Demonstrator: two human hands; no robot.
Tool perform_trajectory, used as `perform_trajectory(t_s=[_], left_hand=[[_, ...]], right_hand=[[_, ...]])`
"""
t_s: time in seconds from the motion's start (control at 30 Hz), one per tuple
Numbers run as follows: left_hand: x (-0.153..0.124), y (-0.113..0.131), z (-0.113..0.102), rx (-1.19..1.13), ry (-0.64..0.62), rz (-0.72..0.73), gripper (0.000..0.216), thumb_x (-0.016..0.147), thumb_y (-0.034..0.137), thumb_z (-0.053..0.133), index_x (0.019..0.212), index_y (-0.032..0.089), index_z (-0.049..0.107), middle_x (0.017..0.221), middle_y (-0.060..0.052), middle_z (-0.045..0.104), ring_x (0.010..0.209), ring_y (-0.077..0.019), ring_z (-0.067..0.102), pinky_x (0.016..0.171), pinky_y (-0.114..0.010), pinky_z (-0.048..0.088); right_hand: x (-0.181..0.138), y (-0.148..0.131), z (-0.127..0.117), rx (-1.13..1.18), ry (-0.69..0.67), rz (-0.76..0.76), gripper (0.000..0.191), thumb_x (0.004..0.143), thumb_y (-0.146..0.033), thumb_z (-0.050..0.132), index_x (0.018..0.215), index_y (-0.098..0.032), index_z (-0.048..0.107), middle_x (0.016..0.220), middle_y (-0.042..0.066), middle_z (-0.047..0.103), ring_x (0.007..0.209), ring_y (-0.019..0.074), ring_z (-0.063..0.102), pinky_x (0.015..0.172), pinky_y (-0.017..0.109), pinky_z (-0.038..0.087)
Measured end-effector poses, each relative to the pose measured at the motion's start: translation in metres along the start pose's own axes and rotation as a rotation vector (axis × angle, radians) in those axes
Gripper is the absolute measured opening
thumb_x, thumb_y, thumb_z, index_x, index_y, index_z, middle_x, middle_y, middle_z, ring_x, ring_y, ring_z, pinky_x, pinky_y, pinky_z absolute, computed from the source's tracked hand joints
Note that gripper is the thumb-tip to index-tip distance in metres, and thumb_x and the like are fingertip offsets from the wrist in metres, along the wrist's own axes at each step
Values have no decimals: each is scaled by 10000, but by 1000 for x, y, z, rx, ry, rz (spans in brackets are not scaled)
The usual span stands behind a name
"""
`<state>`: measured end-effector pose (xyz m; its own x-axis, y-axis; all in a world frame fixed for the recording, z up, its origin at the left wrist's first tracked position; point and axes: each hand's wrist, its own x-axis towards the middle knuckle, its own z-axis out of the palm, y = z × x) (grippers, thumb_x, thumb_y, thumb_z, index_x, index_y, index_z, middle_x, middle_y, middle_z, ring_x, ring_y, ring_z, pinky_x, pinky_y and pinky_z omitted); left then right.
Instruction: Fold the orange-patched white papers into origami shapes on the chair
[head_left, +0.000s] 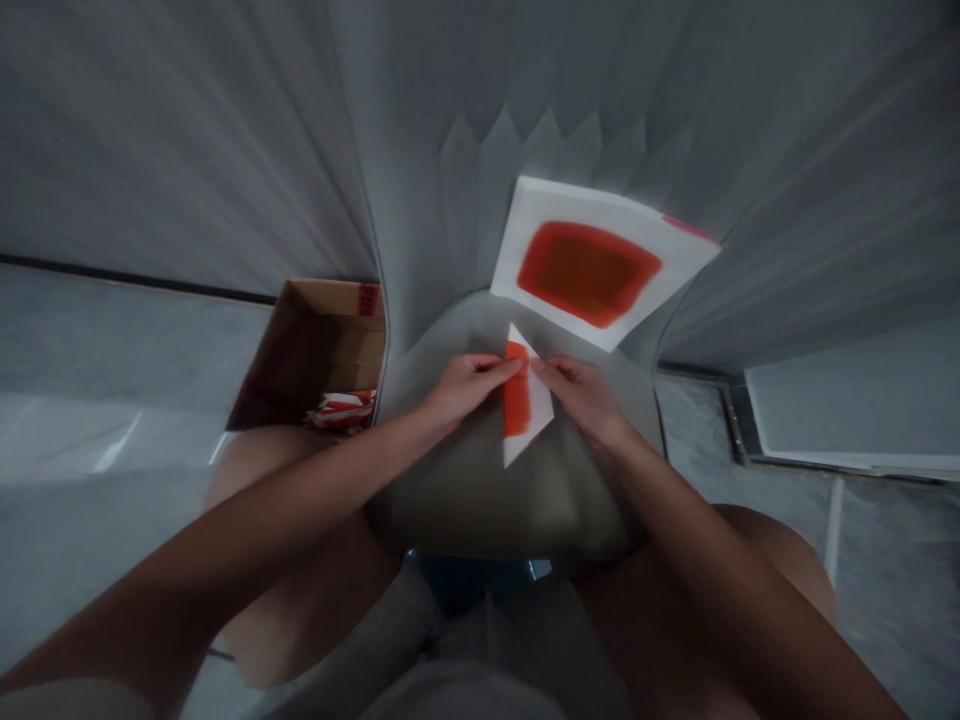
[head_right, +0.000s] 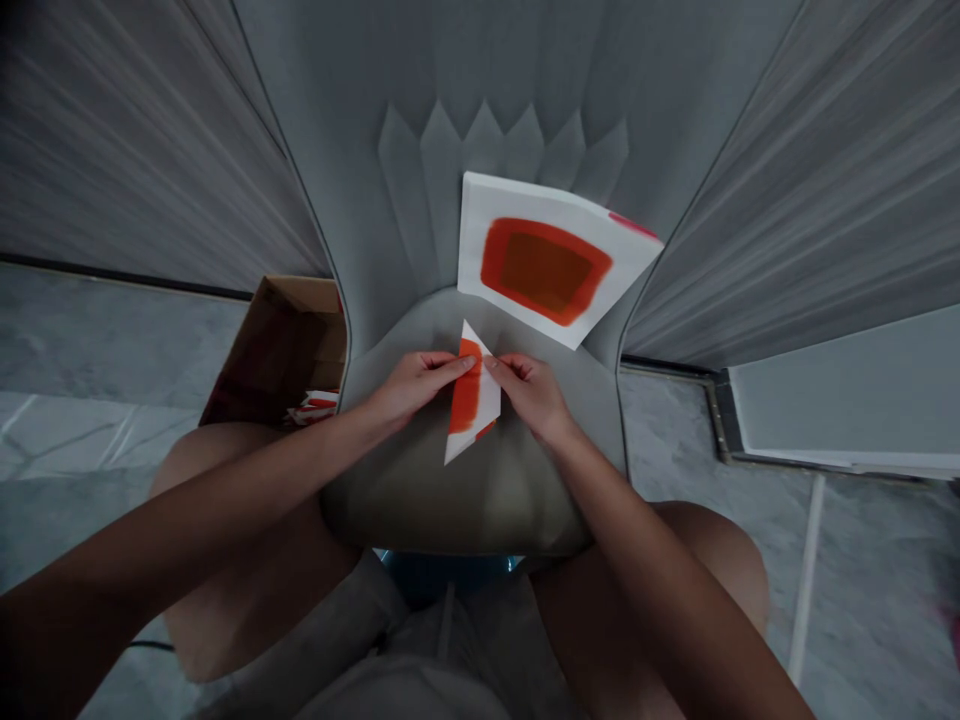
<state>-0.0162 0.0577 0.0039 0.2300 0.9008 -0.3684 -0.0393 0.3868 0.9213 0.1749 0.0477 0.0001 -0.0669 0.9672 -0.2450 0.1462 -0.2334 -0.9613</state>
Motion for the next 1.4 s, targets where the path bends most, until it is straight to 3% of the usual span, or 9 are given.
perform_trajectory(t_s=[0.2,0.53,0.8,1.0,1.27,1.4], left_hand=[[-5,2,1,-11,-123,-157,429,742,549,875,964,184,831,1003,-87,783,872,-189,690,802,-313,529],[-4,-6,3,16,-35,-70,384,744,532,868,897,183,819,926,-57,771,816,-166,656,773,-293,497],[-9,-2,7,-69,-222,-199,513,695,609,888,971,182,823,1006,-92,781,852,-178,674,755,-284,523],[-8,-9,7,-13,-201,-112,443,738,562,861,949,175,814,915,-54,773,759,-155,643,690,-261,465],[-7,-6,7,-19,-187,-18,439,713,531,889,942,166,806,944,-64,775,823,-170,656,764,-282,480],[-7,-4,8,-42,-165,-48,514,793,642,796,1001,172,807,1016,-81,771,863,-178,656,760,-286,486]], right_hand=[[7,6,-4,-63,171,-107,416,804,-636,752,739,-227,719,677,6,660,628,162,565,567,298,433],[4,7,0,83,136,-28,446,826,-647,747,676,-237,657,626,-21,602,585,142,519,553,293,404],[9,11,-5,-36,256,-164,512,878,-704,670,667,-242,606,602,-32,530,568,128,452,515,281,359],[10,12,-1,-1,297,-176,522,892,-706,643,665,-241,575,619,-27,523,580,132,463,532,287,367],[6,7,3,163,149,-39,428,816,-658,749,746,-243,670,681,-19,603,607,137,512,550,287,392],[3,5,1,186,133,-35,428,801,-664,768,778,-243,695,732,-8,651,655,150,552,586,296,441]])
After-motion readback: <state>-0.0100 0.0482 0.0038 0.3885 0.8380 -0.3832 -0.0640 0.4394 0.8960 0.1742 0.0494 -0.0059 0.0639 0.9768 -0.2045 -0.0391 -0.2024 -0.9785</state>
